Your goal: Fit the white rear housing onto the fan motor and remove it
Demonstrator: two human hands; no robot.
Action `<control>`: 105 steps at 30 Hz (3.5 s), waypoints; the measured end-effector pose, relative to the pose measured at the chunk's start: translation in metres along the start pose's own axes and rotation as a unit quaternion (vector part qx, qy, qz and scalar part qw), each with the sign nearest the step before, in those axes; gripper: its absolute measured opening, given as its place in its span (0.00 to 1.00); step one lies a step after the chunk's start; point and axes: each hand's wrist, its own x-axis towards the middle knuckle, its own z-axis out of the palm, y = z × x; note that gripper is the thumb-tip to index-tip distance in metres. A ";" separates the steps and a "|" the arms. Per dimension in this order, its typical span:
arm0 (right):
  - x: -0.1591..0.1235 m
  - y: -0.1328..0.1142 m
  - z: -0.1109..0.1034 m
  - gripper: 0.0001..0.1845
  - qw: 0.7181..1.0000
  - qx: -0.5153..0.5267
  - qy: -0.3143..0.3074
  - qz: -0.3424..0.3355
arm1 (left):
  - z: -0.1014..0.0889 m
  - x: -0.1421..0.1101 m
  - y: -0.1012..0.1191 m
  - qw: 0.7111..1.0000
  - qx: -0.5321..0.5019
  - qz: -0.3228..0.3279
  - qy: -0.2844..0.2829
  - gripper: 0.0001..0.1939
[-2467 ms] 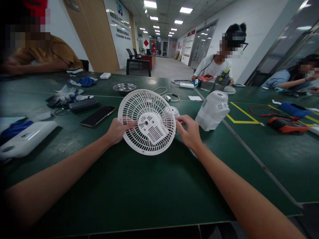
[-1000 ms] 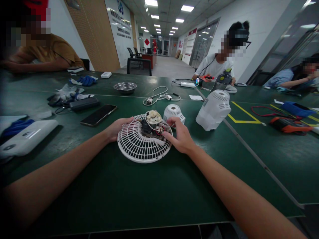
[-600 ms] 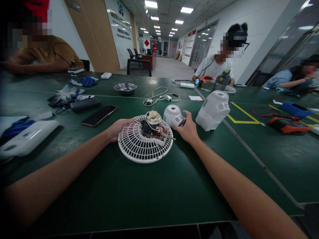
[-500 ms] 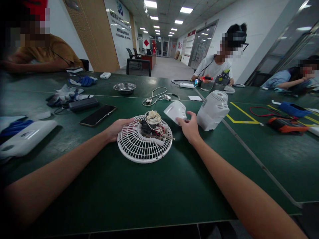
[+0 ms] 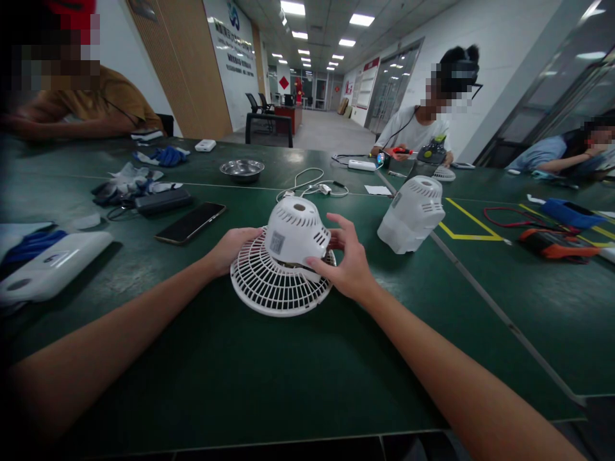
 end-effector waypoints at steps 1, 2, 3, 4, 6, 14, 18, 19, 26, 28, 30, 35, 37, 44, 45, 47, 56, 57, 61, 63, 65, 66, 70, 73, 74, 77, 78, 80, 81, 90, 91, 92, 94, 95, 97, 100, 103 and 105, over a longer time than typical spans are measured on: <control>0.000 0.001 -0.001 0.46 0.999 -0.026 -0.011 -0.016 | -0.001 -0.001 0.000 0.998 0.048 0.035 0.008 0.15; 0.000 0.002 -0.003 0.45 0.998 -0.046 -0.021 -0.028 | -0.002 -0.002 0.001 0.991 0.107 0.081 0.014 0.19; 0.000 0.003 -0.004 0.45 0.997 -0.060 -0.030 -0.036 | -0.003 -0.004 0.002 0.976 0.172 0.135 0.015 0.22; 0.001 0.004 -0.006 0.45 0.996 -0.069 -0.037 -0.040 | -0.003 -0.007 0.004 0.952 0.241 0.190 0.007 0.24; 0.001 0.006 -0.008 0.44 0.995 -0.077 -0.044 -0.046 | -0.003 -0.014 0.008 0.889 0.349 0.295 -0.020 0.25; 0.003 0.007 -0.012 0.46 0.986 -0.110 -0.074 -0.098 | 0.004 -0.025 0.016 0.785 0.475 0.379 -0.121 0.38; 0.002 0.001 -0.011 0.47 0.978 -0.134 -0.093 -0.132 | 0.007 -0.022 0.018 0.780 0.464 0.396 -0.142 0.36; 0.002 -0.001 -0.011 0.47 0.977 -0.135 -0.100 -0.133 | 0.007 -0.022 0.018 0.784 0.456 0.395 -0.148 0.36; 0.001 -0.005 -0.005 0.50 0.985 -0.115 -0.092 -0.089 | 0.005 -0.021 0.014 0.808 0.437 0.369 -0.142 0.37; 0.001 -0.004 -0.005 0.48 0.985 -0.115 -0.082 -0.093 | 0.005 -0.021 0.013 0.808 0.438 0.369 -0.139 0.37; 0.001 -0.003 -0.005 0.48 0.985 -0.116 -0.074 -0.099 | 0.005 -0.020 0.013 0.807 0.441 0.369 -0.138 0.36; 0.001 -0.006 -0.005 0.48 0.987 -0.118 -0.068 -0.087 | 0.005 -0.021 0.013 0.807 0.439 0.373 -0.133 0.35; 0.001 -0.007 -0.004 0.48 0.986 -0.124 -0.074 -0.082 | 0.005 -0.021 0.012 0.808 0.433 0.376 -0.135 0.34; 0.001 -0.014 0.000 0.46 0.982 -0.149 -0.077 -0.084 | 0.006 -0.023 0.012 0.815 0.422 0.373 -0.132 0.32; 0.001 -0.015 0.001 0.45 0.982 -0.150 -0.077 -0.083 | 0.006 -0.023 0.012 0.815 0.424 0.373 -0.132 0.32; 0.001 -0.016 0.001 0.45 0.983 -0.145 -0.078 -0.079 | 0.006 -0.023 0.012 0.811 0.428 0.375 -0.135 0.32; -0.001 -0.017 0.001 0.42 0.989 -0.111 -0.072 -0.065 | 0.007 -0.025 0.014 0.802 0.449 0.372 -0.127 0.37; -0.001 -0.017 0.001 0.42 0.989 -0.110 -0.072 -0.066 | 0.008 -0.024 0.014 0.800 0.450 0.374 -0.129 0.38; -0.002 -0.015 0.001 0.42 0.987 -0.124 -0.074 -0.074 | 0.009 -0.025 0.015 0.792 0.462 0.380 -0.123 0.43; -0.003 -0.013 0.001 0.43 0.981 -0.163 -0.065 -0.088 | 0.010 -0.026 0.016 0.784 0.473 0.384 -0.119 0.43; -0.003 -0.011 0.000 0.44 0.971 -0.207 -0.047 -0.109 | 0.010 -0.027 0.016 0.777 0.485 0.385 -0.115 0.39; -0.003 -0.010 0.000 0.44 0.967 -0.223 -0.040 -0.120 | 0.009 -0.027 0.016 0.775 0.490 0.383 -0.111 0.37; -0.005 -0.008 -0.002 0.40 0.969 -0.210 -0.040 -0.125 | 0.009 -0.027 0.014 0.796 0.480 0.363 -0.067 0.26; -0.008 -0.007 -0.001 0.41 0.985 -0.128 -0.087 -0.081 | 0.011 -0.029 0.012 0.824 0.433 0.360 -0.067 0.26; -0.009 -0.007 0.000 0.43 0.987 -0.106 -0.103 -0.070 | 0.012 -0.030 0.012 0.830 0.411 0.367 -0.089 0.29; -0.010 -0.006 0.001 0.51 0.987 -0.083 -0.124 -0.059 | 0.016 -0.034 0.009 0.831 0.358 0.394 -0.163 0.44; -0.010 -0.007 0.001 0.53 0.987 -0.081 -0.126 -0.058 | 0.017 -0.035 0.008 0.828 0.355 0.399 -0.170 0.50; -0.009 -0.008 -0.001 0.55 0.986 -0.082 -0.133 -0.052 | 0.019 -0.036 0.006 0.822 0.367 0.405 -0.164 0.60; -0.008 -0.009 -0.002 0.56 0.986 -0.088 -0.135 -0.051 | 0.020 -0.036 0.005 0.819 0.375 0.406 -0.157 0.63; -0.004 -0.009 -0.004 0.58 0.982 -0.122 -0.121 -0.083 | 0.031 -0.039 0.010 0.812 0.389 0.418 -0.119 0.63; -0.004 -0.009 -0.004 0.58 0.981 -0.120 -0.127 -0.083 | 0.031 -0.039 0.010 0.810 0.388 0.422 -0.121 0.63; -0.003 -0.008 -0.005 0.58 0.981 -0.118 -0.131 -0.082 | 0.032 -0.039 0.010 0.807 0.389 0.426 -0.121 0.63; -0.002 -0.009 -0.005 0.58 0.982 -0.111 -0.138 -0.071 | 0.031 -0.038 0.009 0.801 0.396 0.433 -0.117 0.62; -0.002 -0.010 -0.005 0.57 0.982 -0.106 -0.142 -0.063 | 0.030 -0.037 0.008 0.798 0.400 0.436 -0.117 0.61; -0.002 -0.011 -0.005 0.55 0.983 -0.094 -0.150 -0.049 | 0.029 -0.036 0.008 0.790 0.408 0.442 -0.120 0.60; -0.002 -0.013 -0.004 0.53 0.985 -0.075 -0.154 -0.036 | 0.026 -0.033 0.008 0.777 0.418 0.455 -0.122 0.59; -0.001 -0.014 -0.004 0.52 0.985 -0.055 -0.157 -0.042 | 0.021 -0.028 0.006 0.764 0.423 0.473 -0.120 0.60; -0.001 -0.014 -0.005 0.52 0.983 -0.048 -0.166 -0.053 | 0.017 -0.024 0.003 0.757 0.427 0.480 -0.120 0.62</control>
